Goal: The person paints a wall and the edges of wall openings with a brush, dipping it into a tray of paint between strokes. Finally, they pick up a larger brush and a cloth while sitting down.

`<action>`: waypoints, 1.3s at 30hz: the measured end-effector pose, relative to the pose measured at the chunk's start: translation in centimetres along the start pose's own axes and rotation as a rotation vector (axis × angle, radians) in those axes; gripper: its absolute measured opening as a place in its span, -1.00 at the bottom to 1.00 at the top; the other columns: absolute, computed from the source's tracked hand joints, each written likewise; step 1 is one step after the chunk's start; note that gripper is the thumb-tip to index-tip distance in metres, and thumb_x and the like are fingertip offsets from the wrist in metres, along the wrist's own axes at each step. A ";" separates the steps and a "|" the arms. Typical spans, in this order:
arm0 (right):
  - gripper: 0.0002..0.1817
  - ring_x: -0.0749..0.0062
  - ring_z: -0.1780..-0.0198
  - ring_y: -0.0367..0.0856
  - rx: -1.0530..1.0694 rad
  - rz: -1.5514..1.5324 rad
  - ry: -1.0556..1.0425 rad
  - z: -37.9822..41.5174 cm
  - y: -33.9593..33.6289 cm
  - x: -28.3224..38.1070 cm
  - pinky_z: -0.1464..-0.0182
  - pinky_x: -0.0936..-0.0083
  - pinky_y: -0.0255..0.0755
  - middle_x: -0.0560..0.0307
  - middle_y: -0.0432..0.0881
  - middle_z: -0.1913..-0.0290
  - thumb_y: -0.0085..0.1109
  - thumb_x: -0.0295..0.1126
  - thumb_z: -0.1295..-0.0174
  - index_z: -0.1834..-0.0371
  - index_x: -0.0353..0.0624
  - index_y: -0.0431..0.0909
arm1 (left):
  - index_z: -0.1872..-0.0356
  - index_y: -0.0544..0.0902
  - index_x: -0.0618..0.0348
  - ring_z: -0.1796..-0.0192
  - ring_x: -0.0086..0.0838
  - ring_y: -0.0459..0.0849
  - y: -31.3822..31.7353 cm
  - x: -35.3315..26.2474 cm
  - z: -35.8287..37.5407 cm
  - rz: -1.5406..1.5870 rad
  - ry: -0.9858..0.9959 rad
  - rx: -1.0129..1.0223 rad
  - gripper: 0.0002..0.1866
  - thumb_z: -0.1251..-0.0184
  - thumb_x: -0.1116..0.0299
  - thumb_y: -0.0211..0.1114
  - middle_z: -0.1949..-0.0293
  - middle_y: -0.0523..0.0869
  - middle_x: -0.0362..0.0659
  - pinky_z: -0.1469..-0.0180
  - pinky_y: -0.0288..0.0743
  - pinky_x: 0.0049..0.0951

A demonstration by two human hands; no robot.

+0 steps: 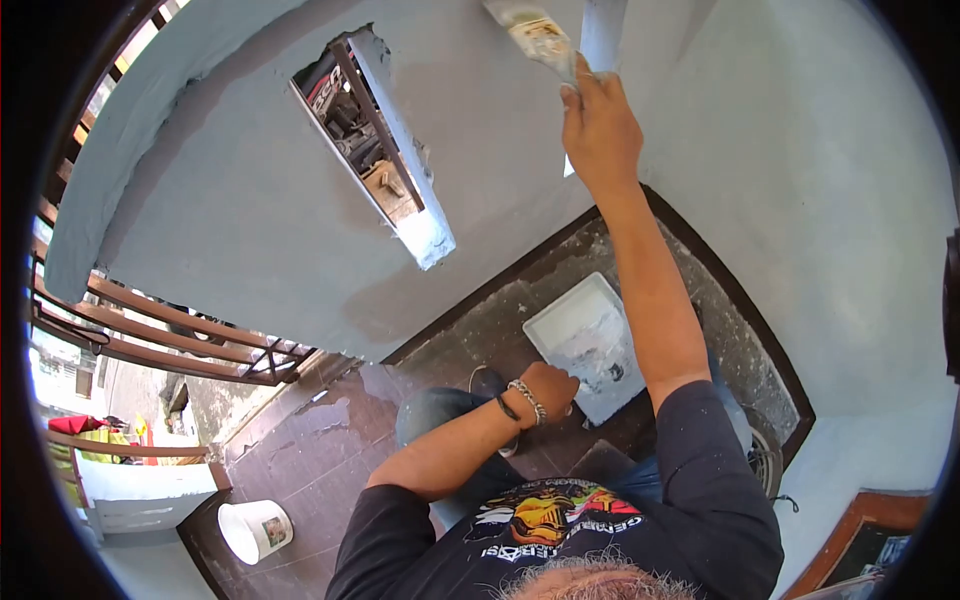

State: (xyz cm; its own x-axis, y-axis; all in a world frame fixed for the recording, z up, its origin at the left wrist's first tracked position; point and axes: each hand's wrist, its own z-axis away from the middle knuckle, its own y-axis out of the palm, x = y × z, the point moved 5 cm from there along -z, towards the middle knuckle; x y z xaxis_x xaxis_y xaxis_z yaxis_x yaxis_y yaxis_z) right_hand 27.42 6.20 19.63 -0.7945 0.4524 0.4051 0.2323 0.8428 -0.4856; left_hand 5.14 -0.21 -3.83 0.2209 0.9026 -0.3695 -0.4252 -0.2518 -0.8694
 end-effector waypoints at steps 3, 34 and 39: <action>-0.54 0.03 0.19 0.63 0.121 0.040 0.014 4.6 3.9 -2.4 0.20 0.15 0.55 0.00 0.52 0.13 0.14 -0.31 -0.33 -0.32 0.01 0.50 | 0.21 0.65 0.19 0.17 -0.08 0.76 0.5 0.2 -0.2 0.003 -0.002 0.016 -0.67 -0.12 0.17 0.38 0.27 0.75 0.02 0.16 0.62 -0.13; -0.55 0.00 0.06 0.63 0.310 -0.066 0.352 22.6 9.8 -11.3 0.14 0.13 0.54 -0.02 0.54 0.11 0.14 -0.31 -0.34 -0.30 -0.03 0.48 | 0.11 0.65 0.17 0.11 -0.16 0.75 0.9 0.0 0.6 -0.003 -0.026 0.092 -0.59 -0.14 0.09 0.43 0.24 0.74 -0.05 0.14 0.59 -0.18; -0.53 0.17 0.21 0.61 -0.058 -0.143 0.033 6.2 3.5 -1.7 0.27 0.25 0.53 0.07 0.49 0.19 0.22 -0.35 -0.25 -0.28 0.00 0.52 | 0.10 0.64 0.17 0.11 -0.16 0.75 1.2 0.3 0.3 0.005 -0.035 0.114 -0.58 -0.15 0.08 0.42 0.25 0.74 -0.04 0.14 0.60 -0.17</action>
State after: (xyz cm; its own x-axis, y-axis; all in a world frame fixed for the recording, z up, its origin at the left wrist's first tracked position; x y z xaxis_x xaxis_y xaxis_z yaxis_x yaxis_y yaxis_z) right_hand 26.09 6.59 12.38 -0.8031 0.3349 0.4928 0.1509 0.9145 -0.3754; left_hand 4.43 -0.14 -4.92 0.1886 0.9135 -0.3604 -0.5241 -0.2167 -0.8236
